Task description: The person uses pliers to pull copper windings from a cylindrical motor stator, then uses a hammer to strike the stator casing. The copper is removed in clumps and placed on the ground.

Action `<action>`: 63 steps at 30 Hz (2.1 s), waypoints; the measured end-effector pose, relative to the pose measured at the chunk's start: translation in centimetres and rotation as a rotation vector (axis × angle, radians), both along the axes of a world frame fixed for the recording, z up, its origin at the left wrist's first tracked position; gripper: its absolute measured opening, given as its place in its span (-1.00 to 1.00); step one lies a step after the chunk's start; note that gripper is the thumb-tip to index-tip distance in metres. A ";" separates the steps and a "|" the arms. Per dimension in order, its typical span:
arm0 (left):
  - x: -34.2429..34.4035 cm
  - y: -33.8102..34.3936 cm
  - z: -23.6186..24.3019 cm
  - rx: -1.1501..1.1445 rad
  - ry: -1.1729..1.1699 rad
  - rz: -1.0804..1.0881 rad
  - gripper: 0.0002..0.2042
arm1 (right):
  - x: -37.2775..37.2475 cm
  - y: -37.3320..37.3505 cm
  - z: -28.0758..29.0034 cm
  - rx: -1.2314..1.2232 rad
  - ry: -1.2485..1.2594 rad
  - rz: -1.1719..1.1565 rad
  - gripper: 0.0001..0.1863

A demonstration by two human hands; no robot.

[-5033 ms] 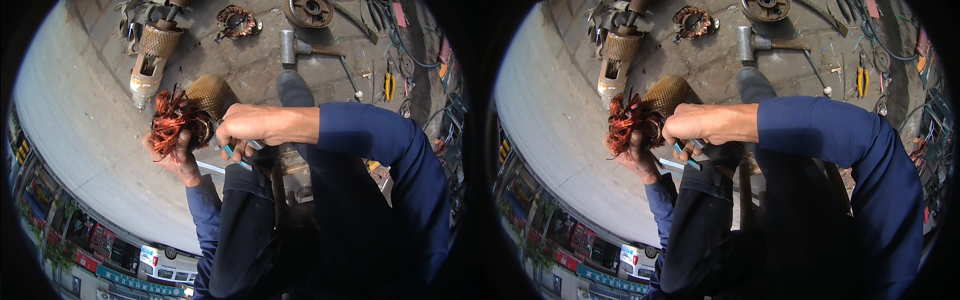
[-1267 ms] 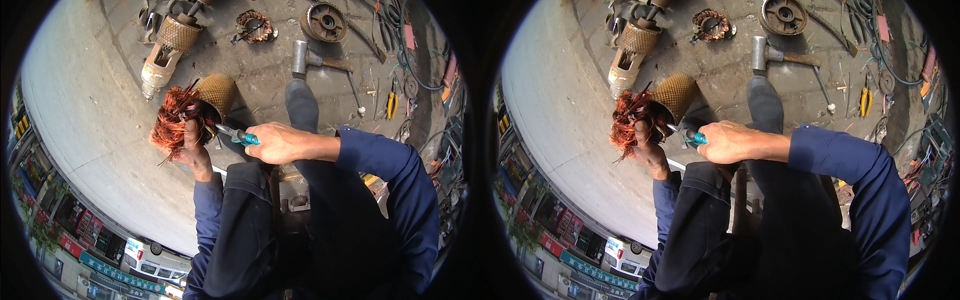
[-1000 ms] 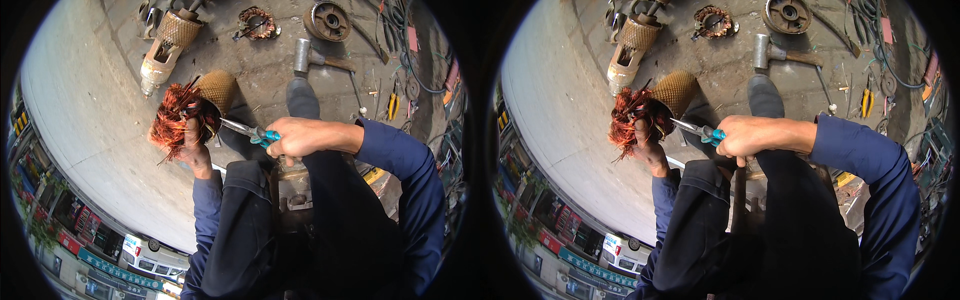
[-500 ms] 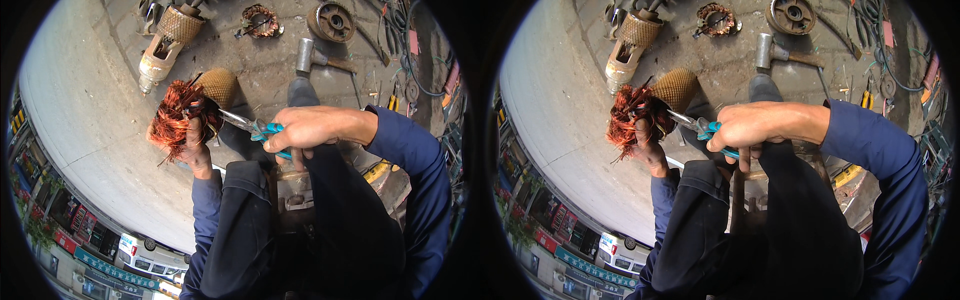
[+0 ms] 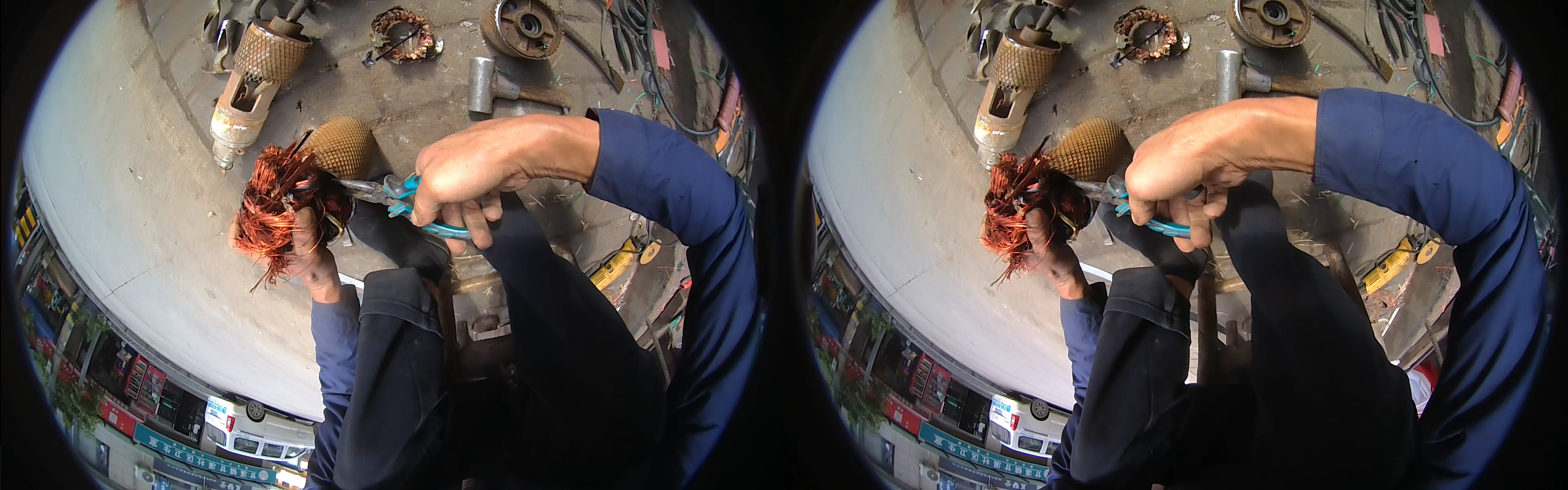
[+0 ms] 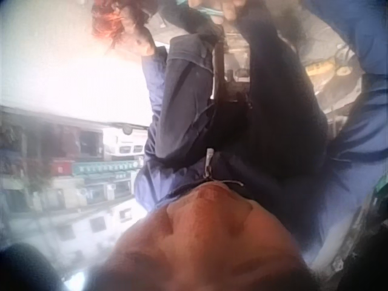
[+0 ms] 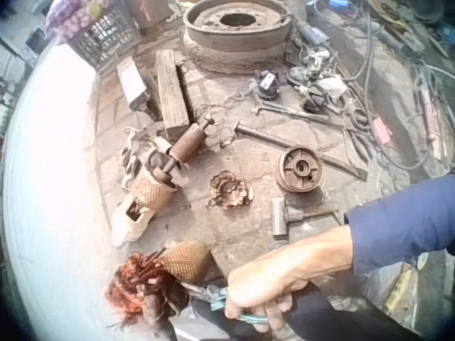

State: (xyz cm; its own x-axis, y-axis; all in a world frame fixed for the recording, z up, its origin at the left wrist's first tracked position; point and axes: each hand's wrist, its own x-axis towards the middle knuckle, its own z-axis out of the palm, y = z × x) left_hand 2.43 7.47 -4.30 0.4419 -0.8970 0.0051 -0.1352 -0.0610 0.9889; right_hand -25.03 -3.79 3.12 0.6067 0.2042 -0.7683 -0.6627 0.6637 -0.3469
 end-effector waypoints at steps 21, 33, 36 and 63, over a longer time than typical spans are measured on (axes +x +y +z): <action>1.1 1.1 -1.0 0.005 -0.130 -0.015 -0.03 | 2.7 3.9 -2.5 0.363 -0.147 -0.461 -0.81; 2.1 0.9 -1.5 -0.110 -0.609 -0.001 0.01 | 3.2 10.7 -7.2 -0.939 -0.111 -0.380 -0.73; 1.4 1.0 -0.8 -0.051 -0.512 0.005 0.03 | 3.1 9.7 -10.8 -1.342 -0.209 -0.347 -0.50; 1.0 1.7 0.3 0.165 -0.153 0.039 -0.24 | -1.8 4.3 -0.5 -0.621 -0.065 0.009 -0.81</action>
